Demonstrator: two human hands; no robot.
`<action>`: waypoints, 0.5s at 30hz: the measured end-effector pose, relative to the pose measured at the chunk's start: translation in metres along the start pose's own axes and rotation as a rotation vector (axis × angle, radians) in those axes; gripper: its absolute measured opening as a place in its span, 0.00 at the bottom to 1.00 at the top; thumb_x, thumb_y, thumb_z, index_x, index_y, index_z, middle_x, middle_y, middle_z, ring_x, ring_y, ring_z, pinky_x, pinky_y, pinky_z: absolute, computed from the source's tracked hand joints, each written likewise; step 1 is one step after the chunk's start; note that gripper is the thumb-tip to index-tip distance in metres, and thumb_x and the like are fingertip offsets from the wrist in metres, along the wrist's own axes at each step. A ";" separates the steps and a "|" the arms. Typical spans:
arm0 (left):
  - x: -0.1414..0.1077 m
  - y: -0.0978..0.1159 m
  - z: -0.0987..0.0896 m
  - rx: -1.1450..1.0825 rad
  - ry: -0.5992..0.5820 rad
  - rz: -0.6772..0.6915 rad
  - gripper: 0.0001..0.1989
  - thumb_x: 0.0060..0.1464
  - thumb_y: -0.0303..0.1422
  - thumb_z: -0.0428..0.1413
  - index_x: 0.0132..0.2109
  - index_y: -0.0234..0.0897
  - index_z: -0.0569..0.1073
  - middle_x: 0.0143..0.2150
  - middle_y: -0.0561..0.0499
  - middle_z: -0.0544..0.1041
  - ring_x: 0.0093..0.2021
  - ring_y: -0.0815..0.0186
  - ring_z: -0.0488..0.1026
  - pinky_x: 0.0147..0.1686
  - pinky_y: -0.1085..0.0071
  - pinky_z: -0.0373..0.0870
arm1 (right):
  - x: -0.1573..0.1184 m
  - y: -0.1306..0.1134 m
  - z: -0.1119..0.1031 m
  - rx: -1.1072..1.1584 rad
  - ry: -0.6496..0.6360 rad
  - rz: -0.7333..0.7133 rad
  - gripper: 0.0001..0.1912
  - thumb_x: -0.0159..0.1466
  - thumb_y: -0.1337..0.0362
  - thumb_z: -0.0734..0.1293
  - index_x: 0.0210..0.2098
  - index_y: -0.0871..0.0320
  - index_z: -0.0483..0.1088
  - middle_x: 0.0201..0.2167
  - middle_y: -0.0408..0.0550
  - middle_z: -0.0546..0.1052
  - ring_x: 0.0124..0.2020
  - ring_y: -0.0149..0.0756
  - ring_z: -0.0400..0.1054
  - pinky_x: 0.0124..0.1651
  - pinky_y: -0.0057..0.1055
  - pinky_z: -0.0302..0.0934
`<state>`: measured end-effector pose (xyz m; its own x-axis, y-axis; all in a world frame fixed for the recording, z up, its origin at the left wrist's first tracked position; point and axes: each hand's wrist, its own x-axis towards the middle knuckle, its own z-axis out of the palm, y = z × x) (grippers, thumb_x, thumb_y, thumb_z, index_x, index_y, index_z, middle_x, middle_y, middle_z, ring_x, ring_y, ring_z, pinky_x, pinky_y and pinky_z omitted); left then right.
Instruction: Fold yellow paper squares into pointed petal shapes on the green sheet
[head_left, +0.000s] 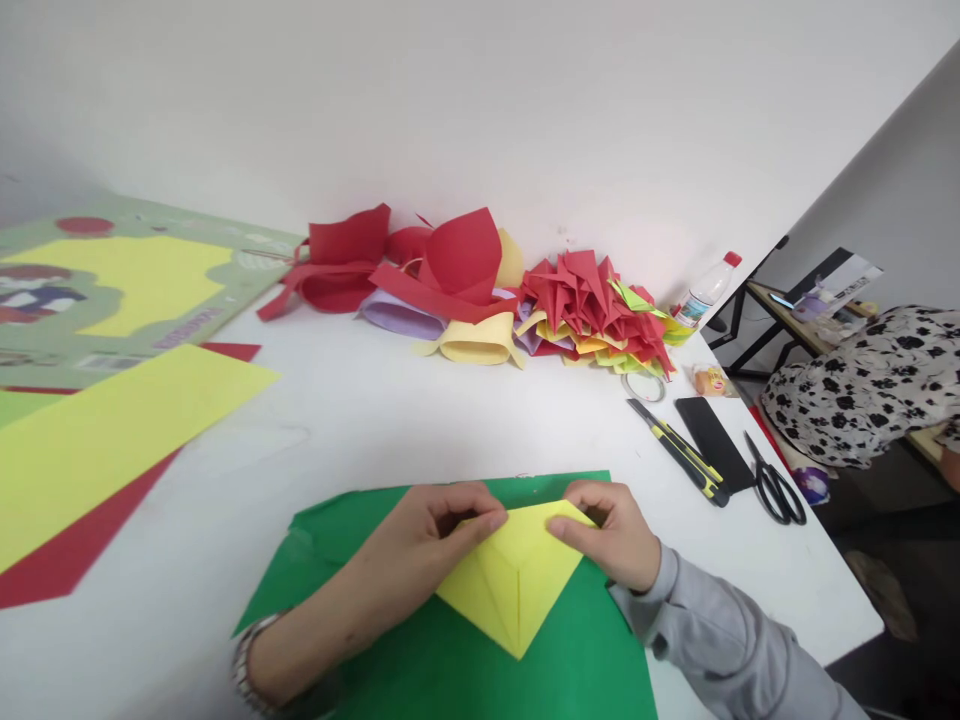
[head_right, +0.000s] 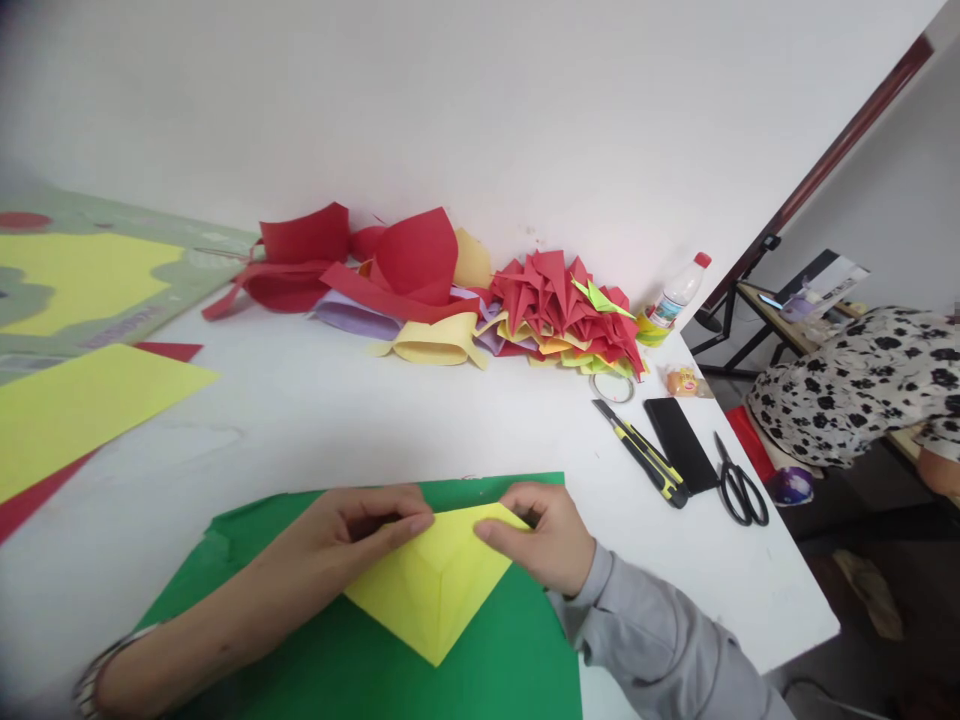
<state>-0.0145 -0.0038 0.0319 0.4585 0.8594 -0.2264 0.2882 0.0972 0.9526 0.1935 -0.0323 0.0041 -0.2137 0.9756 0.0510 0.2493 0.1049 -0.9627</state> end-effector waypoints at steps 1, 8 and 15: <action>0.000 0.001 -0.001 -0.014 0.009 -0.014 0.18 0.45 0.49 0.53 0.21 0.38 0.69 0.22 0.56 0.64 0.26 0.67 0.58 0.26 0.72 0.55 | 0.001 0.001 -0.001 0.028 0.000 0.031 0.21 0.58 0.49 0.69 0.21 0.60 0.67 0.18 0.39 0.66 0.20 0.26 0.56 0.22 0.25 0.51; 0.000 -0.002 -0.001 -0.012 -0.112 -0.041 0.18 0.46 0.48 0.55 0.23 0.38 0.72 0.22 0.56 0.66 0.25 0.68 0.59 0.24 0.74 0.55 | 0.000 0.000 0.002 0.019 -0.105 0.041 0.25 0.57 0.44 0.69 0.20 0.61 0.69 0.19 0.40 0.66 0.21 0.26 0.57 0.24 0.26 0.52; 0.002 -0.010 0.002 0.112 -0.176 0.073 0.18 0.49 0.46 0.53 0.21 0.38 0.71 0.24 0.54 0.66 0.26 0.67 0.60 0.26 0.73 0.55 | -0.002 -0.001 0.011 -0.028 -0.177 -0.036 0.25 0.59 0.46 0.68 0.20 0.60 0.67 0.18 0.38 0.62 0.20 0.25 0.53 0.22 0.25 0.48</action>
<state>-0.0148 -0.0041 0.0211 0.6187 0.7600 -0.1989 0.3358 -0.0270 0.9415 0.1830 -0.0362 0.0019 -0.3856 0.9220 0.0350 0.2643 0.1467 -0.9532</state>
